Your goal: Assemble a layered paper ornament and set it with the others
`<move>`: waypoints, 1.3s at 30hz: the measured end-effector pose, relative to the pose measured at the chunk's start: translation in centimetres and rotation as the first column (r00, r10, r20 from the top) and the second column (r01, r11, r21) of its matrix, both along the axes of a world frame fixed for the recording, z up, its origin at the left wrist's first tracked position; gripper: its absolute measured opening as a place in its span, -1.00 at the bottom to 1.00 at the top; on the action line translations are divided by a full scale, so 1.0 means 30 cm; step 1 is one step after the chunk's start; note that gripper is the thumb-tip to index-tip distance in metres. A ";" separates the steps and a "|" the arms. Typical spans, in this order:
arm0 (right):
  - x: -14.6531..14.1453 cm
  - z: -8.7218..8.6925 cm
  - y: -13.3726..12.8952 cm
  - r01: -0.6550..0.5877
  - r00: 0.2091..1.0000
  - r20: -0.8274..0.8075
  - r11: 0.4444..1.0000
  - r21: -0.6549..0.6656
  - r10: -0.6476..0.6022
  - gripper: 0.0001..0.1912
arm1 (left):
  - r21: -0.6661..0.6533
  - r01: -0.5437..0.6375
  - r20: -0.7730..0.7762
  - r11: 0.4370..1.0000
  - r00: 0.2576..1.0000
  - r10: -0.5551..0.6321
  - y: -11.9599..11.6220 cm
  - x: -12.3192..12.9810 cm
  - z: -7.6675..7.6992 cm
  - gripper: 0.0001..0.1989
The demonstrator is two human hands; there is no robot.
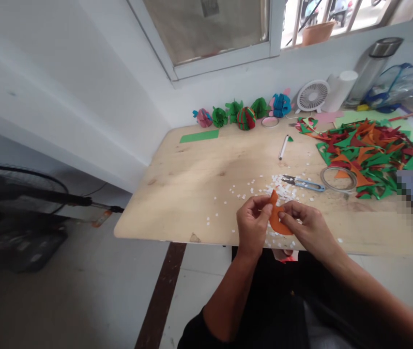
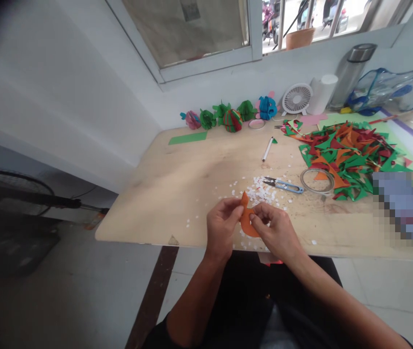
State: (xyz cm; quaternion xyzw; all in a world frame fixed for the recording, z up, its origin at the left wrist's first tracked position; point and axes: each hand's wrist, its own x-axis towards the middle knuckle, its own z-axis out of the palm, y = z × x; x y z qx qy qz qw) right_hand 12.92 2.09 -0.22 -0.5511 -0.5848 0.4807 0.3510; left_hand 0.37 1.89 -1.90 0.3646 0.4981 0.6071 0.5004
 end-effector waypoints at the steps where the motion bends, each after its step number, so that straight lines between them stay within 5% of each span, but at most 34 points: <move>1: 0.000 -0.006 -0.001 -0.013 0.999 -0.054 0.998 -0.054 0.010 -0.79 | 0.026 -0.015 -0.045 1.000 0.999 0.016 -0.002 0.001 -0.006 -0.91; 6: -0.001 -0.024 0.003 -0.015 0.985 -0.173 0.993 -0.120 -0.006 -0.76 | 0.108 -0.027 -0.225 0.994 0.973 0.051 -0.007 -0.003 -0.018 -0.89; 11: 0.003 -0.003 0.007 -0.011 0.998 -0.062 0.999 -0.034 0.009 -0.78 | 0.006 0.053 -0.049 0.999 0.997 -0.053 0.019 -0.005 -0.001 -0.81; 19: 0.009 0.006 -0.017 -0.071 0.992 -0.116 0.991 -0.117 0.057 -0.75 | 0.053 -0.045 -0.049 0.998 0.998 0.048 0.009 0.020 -0.010 -0.92; 25: 0.010 0.005 -0.016 -0.097 0.987 -0.139 0.981 -0.165 0.074 -0.76 | -0.061 0.051 0.078 0.997 0.996 -0.046 0.015 0.004 0.011 -0.80; 34: 0.004 0.006 -0.050 -0.171 0.951 -0.297 0.948 -0.270 0.087 -0.76 | 0.159 -0.073 -0.266 0.985 0.957 0.114 -0.006 -0.014 0.011 -0.89; 39: 0.006 0.000 -0.047 -0.138 0.958 -0.282 0.954 -0.265 0.060 -0.70 | -0.028 -0.012 -0.119 1.000 0.993 0.008 0.002 -0.041 0.003 -0.76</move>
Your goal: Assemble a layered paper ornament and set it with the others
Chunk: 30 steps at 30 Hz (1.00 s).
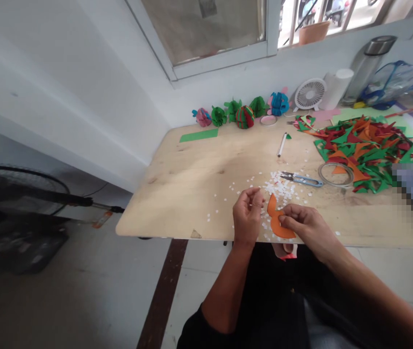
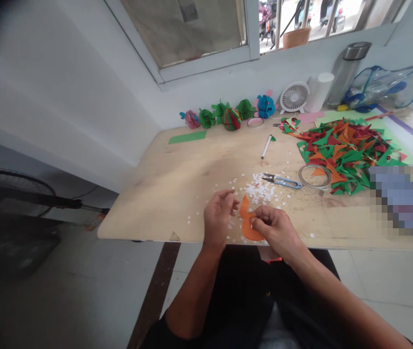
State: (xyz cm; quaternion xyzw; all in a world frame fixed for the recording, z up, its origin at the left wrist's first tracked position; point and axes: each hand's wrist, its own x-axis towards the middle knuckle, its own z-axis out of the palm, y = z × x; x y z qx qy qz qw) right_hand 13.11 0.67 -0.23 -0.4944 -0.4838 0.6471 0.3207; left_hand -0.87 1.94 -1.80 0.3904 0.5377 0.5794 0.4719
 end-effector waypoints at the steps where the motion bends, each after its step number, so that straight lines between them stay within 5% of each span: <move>1: 0.000 0.001 0.002 -0.005 1.000 0.009 1.000 0.010 0.005 -0.69 | -0.062 0.058 0.061 0.996 0.997 -0.055 0.004 -0.002 0.001 -0.73; 5: -0.003 0.007 0.006 -0.042 0.999 -0.006 0.999 0.011 0.042 -0.70 | -0.107 0.146 0.174 0.983 0.977 -0.126 0.009 0.014 0.013 -0.78; 10: 0.003 0.005 -0.015 -0.028 0.997 -0.069 0.999 -0.029 0.026 -0.73 | 0.138 0.055 -0.110 0.989 0.993 -0.040 -0.031 0.043 0.012 -0.90; 14: 0.010 -0.004 -0.032 -0.001 0.999 -0.053 1.000 -0.025 -0.001 -0.76 | 0.191 0.039 -0.182 0.981 0.983 -0.004 -0.050 0.045 -0.009 -0.90; 19: 0.002 -0.013 -0.030 0.038 0.998 -0.057 0.998 -0.043 -0.041 -0.73 | -0.010 0.245 0.175 0.969 0.955 -0.239 -0.022 0.025 -0.009 -0.63; 22: 0.003 -0.016 -0.030 0.085 0.995 -0.049 0.996 -0.032 -0.086 -0.73 | -0.116 0.280 0.389 0.953 0.896 -0.216 -0.025 0.011 -0.003 -0.51; 30: 0.027 -0.057 -0.031 0.184 0.948 0.194 0.933 0.310 -0.252 -0.76 | -0.199 0.242 0.288 0.950 0.941 -0.180 -0.105 0.045 -0.043 -0.78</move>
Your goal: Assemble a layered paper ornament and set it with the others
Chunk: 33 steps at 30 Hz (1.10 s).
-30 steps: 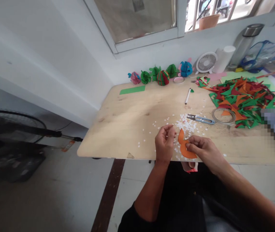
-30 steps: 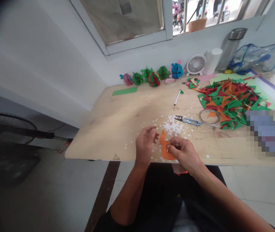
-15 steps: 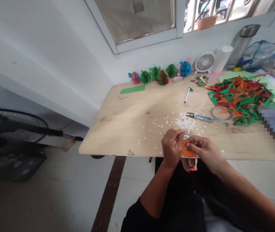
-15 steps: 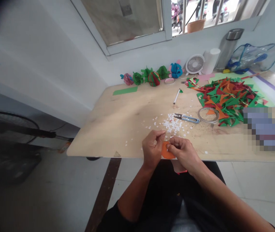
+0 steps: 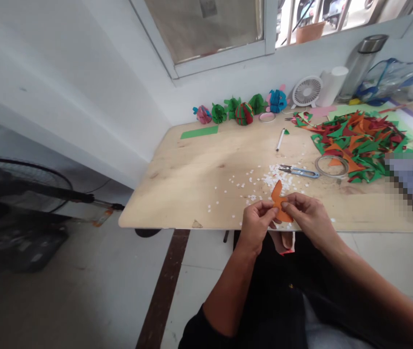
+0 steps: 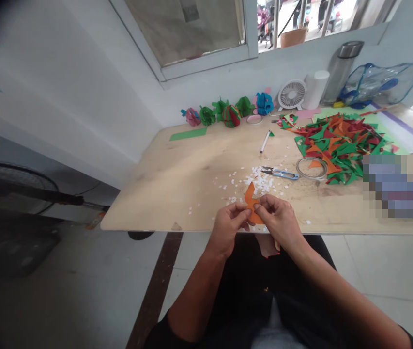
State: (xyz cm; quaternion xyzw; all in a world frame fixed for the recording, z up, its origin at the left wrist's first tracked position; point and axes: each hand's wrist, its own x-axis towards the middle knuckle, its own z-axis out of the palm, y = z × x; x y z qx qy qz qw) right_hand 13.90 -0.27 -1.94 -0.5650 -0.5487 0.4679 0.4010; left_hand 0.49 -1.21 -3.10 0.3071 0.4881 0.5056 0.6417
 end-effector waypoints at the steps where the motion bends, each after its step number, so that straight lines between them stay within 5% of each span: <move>1: -0.002 -0.002 -0.001 0.004 1.000 0.027 1.000 0.019 -0.004 -0.76 | 0.014 -0.014 -0.005 1.000 1.000 0.014 -0.001 0.005 -0.003 -0.80; 5: -0.013 0.007 -0.006 0.050 0.990 0.127 0.991 0.124 -0.065 -0.82 | 0.008 -0.066 0.032 0.998 0.997 0.066 0.001 0.006 0.005 -0.79; 8: -0.013 0.005 -0.005 0.052 0.985 0.154 0.985 0.163 -0.078 -0.83 | -0.061 0.018 0.154 0.998 0.988 -0.009 -0.012 0.001 0.018 -0.71; 10: -0.010 -0.006 -0.002 0.038 0.994 0.098 0.989 0.140 -0.052 -0.82 | -0.079 0.066 0.205 0.995 0.978 -0.048 -0.026 0.007 0.019 -0.66; 17: -0.015 -0.034 0.006 0.094 0.995 -0.040 0.986 0.135 -0.089 -0.83 | -0.065 -0.100 0.159 0.993 0.981 0.109 -0.039 0.057 0.003 -0.81; 24: -0.029 -0.028 0.001 0.111 0.978 -0.186 0.991 0.075 -0.095 -0.84 | -0.102 -0.093 0.249 0.991 0.962 0.115 -0.050 0.073 0.009 -0.71; 33: -0.035 -0.041 0.004 0.156 0.955 -0.264 0.986 0.062 -0.134 -0.88 | 0.030 -0.192 0.175 0.981 0.967 0.184 -0.056 0.100 -0.032 -0.85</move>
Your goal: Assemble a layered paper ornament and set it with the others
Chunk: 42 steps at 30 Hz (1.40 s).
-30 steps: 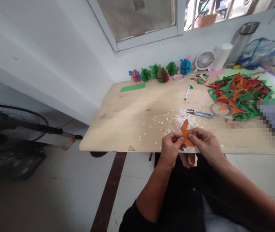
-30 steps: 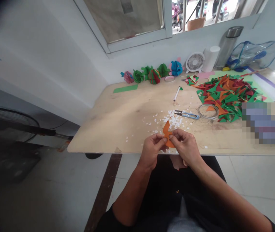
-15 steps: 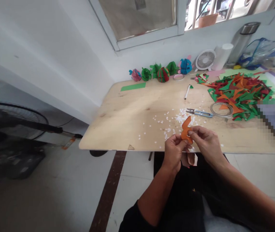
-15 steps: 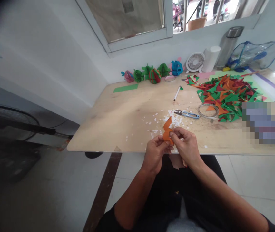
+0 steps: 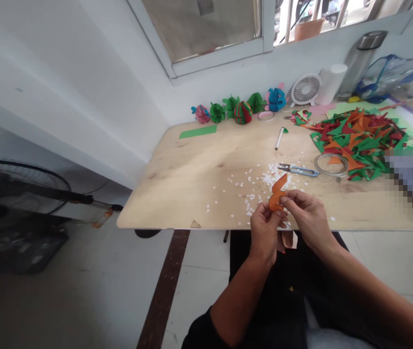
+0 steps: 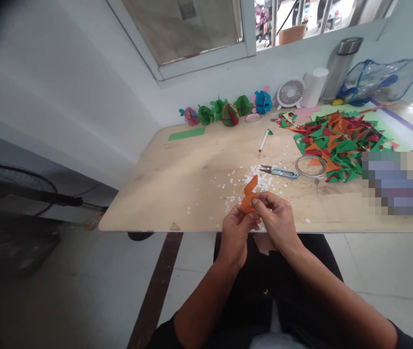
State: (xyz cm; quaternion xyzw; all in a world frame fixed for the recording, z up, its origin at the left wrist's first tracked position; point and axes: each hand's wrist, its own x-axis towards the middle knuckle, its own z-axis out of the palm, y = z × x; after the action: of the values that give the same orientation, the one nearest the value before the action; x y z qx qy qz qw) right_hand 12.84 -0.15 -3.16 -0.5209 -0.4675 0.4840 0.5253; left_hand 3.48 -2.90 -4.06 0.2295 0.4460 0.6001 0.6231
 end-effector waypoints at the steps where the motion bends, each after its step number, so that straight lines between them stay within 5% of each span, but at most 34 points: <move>1: -0.002 0.005 0.000 -0.004 1.000 -0.016 1.000 -0.005 0.004 -0.88 | 0.001 0.010 0.014 1.000 1.000 -0.010 -0.001 0.001 0.002 -0.83; 6: -0.003 0.021 -0.001 -0.053 0.994 -0.099 0.997 -0.054 0.047 -0.84 | -0.009 0.007 -0.029 1.000 1.000 -0.008 -0.013 -0.001 0.020 -0.84; 12: 0.024 0.009 0.027 -0.128 0.920 -0.389 0.975 -0.180 0.049 -0.82 | -0.133 0.181 0.079 0.974 0.982 -0.172 -0.040 -0.048 0.029 -0.66; 17: 0.028 0.012 0.033 -0.291 0.801 -0.592 0.922 -0.255 0.089 -0.81 | -0.019 -0.047 -0.120 0.999 0.992 0.044 0.019 -0.121 0.035 -0.79; 23: 0.007 0.003 0.015 -0.444 0.724 -0.676 0.842 -0.308 0.134 -0.79 | 0.045 0.211 0.034 0.976 0.977 -0.213 0.080 -0.123 0.064 -0.73; 29: 0.000 0.021 0.017 -0.390 0.797 -0.584 0.869 -0.305 0.153 -0.81 | 0.087 0.239 0.062 0.967 0.968 -0.245 0.074 -0.113 0.076 -0.76; 35: 0.000 0.047 0.023 -0.286 0.943 -0.231 0.937 -0.201 0.238 -0.68 | 0.091 0.118 -0.064 0.989 0.992 -0.113 0.090 -0.125 0.080 -0.76; 42: 0.019 0.051 0.033 -0.390 0.914 -0.201 0.899 -0.200 0.352 -0.66 | 0.079 0.169 -0.072 0.982 0.984 -0.164 0.106 -0.139 0.076 -0.78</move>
State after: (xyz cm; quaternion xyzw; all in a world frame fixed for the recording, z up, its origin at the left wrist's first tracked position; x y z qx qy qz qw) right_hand 13.42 0.85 -1.63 -0.4403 -0.4538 0.6675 0.3932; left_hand -0.69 0.28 -1.78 0.3119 0.4194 0.5564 0.6459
